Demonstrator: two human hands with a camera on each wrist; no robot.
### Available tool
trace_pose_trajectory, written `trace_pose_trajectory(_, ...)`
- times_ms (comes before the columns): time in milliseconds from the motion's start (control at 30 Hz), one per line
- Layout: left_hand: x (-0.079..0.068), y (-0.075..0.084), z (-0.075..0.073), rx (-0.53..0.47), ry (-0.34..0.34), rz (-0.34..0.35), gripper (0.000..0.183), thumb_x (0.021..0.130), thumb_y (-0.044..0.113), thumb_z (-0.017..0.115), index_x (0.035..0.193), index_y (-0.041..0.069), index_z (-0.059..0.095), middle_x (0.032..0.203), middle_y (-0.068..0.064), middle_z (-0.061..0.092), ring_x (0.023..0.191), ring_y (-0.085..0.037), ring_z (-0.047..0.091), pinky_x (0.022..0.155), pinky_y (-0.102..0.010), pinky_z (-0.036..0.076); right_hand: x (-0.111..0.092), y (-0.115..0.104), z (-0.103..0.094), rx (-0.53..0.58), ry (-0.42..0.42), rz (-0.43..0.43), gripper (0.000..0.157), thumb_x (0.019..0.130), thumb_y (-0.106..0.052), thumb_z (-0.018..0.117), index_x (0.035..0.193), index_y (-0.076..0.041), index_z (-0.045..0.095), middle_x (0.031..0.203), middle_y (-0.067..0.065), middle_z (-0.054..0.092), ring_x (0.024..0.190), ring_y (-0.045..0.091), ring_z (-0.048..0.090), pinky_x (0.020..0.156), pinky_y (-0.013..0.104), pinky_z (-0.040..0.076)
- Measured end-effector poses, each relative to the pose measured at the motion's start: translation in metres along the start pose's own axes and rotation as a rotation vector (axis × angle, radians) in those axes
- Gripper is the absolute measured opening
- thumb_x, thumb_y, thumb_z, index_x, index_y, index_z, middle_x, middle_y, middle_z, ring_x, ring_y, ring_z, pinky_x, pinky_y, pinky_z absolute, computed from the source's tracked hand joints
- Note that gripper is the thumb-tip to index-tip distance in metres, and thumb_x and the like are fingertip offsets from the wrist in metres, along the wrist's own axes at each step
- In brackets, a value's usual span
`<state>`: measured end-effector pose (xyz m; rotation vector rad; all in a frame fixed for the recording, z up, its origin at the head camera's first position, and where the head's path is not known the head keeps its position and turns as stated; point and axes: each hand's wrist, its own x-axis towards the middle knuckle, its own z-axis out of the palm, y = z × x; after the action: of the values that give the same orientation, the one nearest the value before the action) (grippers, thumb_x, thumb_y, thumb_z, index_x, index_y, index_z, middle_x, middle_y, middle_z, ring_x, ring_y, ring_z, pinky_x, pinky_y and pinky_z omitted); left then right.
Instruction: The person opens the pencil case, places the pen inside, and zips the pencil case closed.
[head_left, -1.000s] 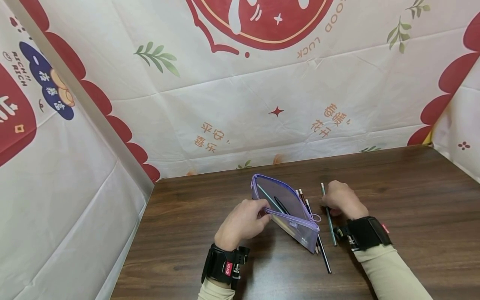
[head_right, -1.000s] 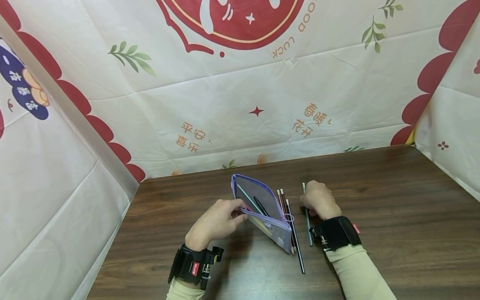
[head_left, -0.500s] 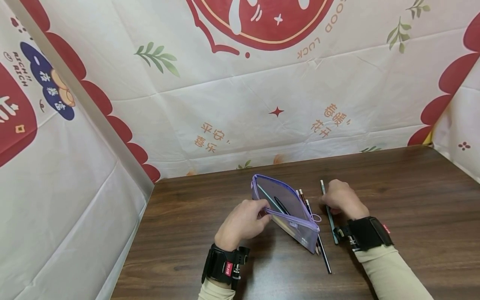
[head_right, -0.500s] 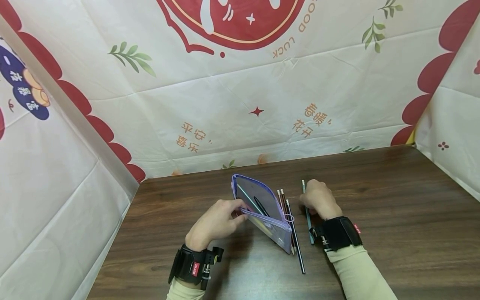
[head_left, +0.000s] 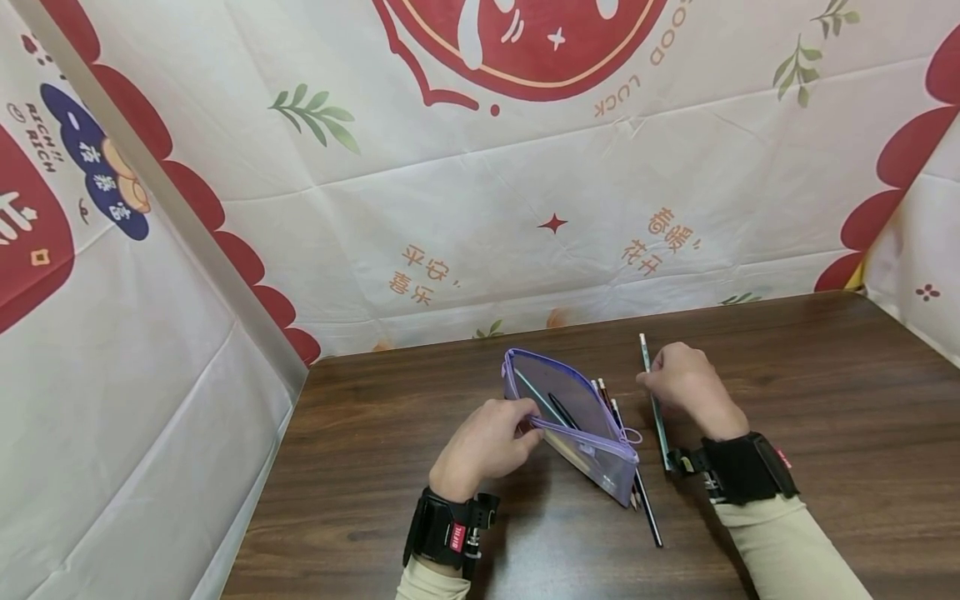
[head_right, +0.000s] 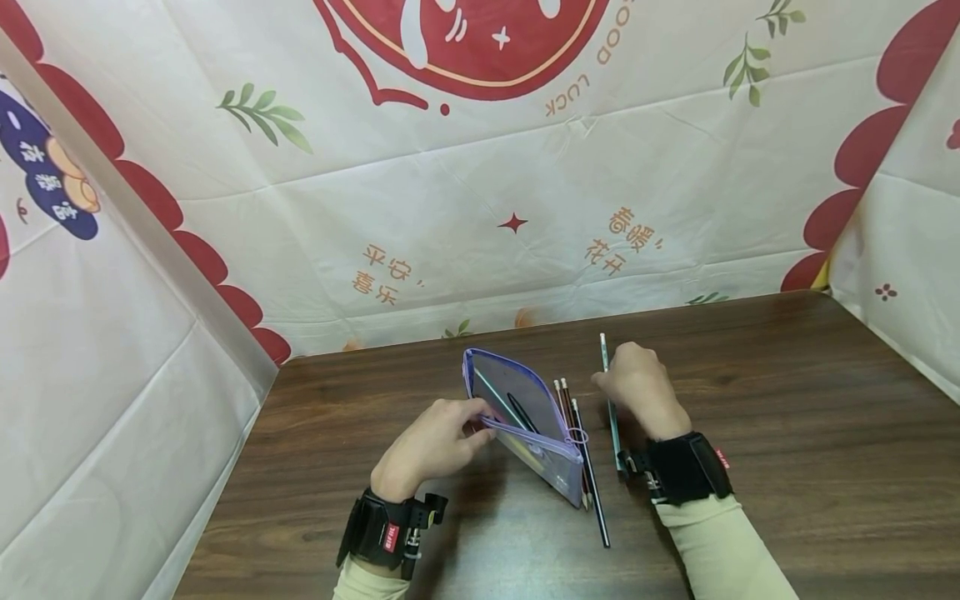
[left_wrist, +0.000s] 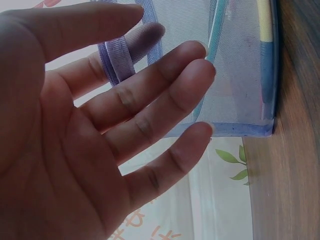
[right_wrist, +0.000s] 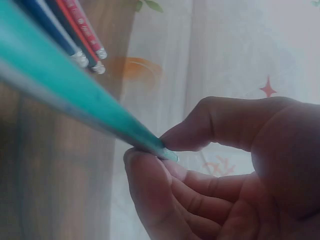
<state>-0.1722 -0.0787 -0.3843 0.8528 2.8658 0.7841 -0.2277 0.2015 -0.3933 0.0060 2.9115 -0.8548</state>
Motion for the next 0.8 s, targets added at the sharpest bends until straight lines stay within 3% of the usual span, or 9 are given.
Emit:
trace_pose_trajectory(200, 0.000, 0.000, 0.000, -0.003, 0.000, 0.000, 0.005, 0.088, 0.020, 0.063, 0.086, 0.015, 0.063, 0.068, 0.006, 0.056, 0.054, -0.003, 0.045, 0.046, -0.019, 0.036, -0.003, -0.005, -0.007, 0.002, 0.055, -0.018, 0.024, 0.084, -0.022, 0.060, 0.067, -0.005, 0.054, 0.061, 0.003, 0.054, 0.056, 0.019, 0.050, 0.053, 0.032, 0.039)
trace_pose_trajectory(433, 0.000, 0.000, 0.001, -0.004, -0.005, -0.002, 0.006, 0.088, 0.021, 0.062, 0.085, 0.016, 0.062, 0.067, 0.006, 0.055, 0.054, -0.003, 0.044, 0.046, -0.019, 0.036, -0.010, -0.014, -0.011, 0.040, 0.194, -0.073, 0.026, 0.083, -0.022, 0.062, 0.086, 0.004, 0.062, 0.082, 0.019, 0.065, 0.070, 0.029, 0.056, 0.059, 0.040, 0.046)
trace_pose_trajectory(667, 0.001, 0.000, 0.001, -0.006, -0.006, -0.003, 0.006, 0.089, 0.021, 0.062, 0.086, 0.016, 0.062, 0.068, 0.005, 0.055, 0.054, -0.003, 0.045, 0.046, -0.019, 0.036, -0.017, -0.021, -0.014, 0.075, 0.274, -0.128, 0.025, 0.083, -0.019, 0.062, 0.089, 0.005, 0.061, 0.078, 0.017, 0.067, 0.067, 0.026, 0.059, 0.057, 0.039, 0.046)
trace_pose_trajectory(800, 0.001, 0.000, 0.000, -0.006, -0.004, -0.001, 0.006, 0.088, 0.020, 0.062, 0.086, 0.016, 0.063, 0.068, 0.005, 0.056, 0.054, -0.003, 0.045, 0.047, -0.019, 0.036, -0.018, -0.022, -0.013, 0.107, 0.390, -0.187, 0.021, 0.082, -0.015, 0.061, 0.089, 0.004, 0.062, 0.076, 0.018, 0.068, 0.066, 0.026, 0.061, 0.057, 0.040, 0.047)
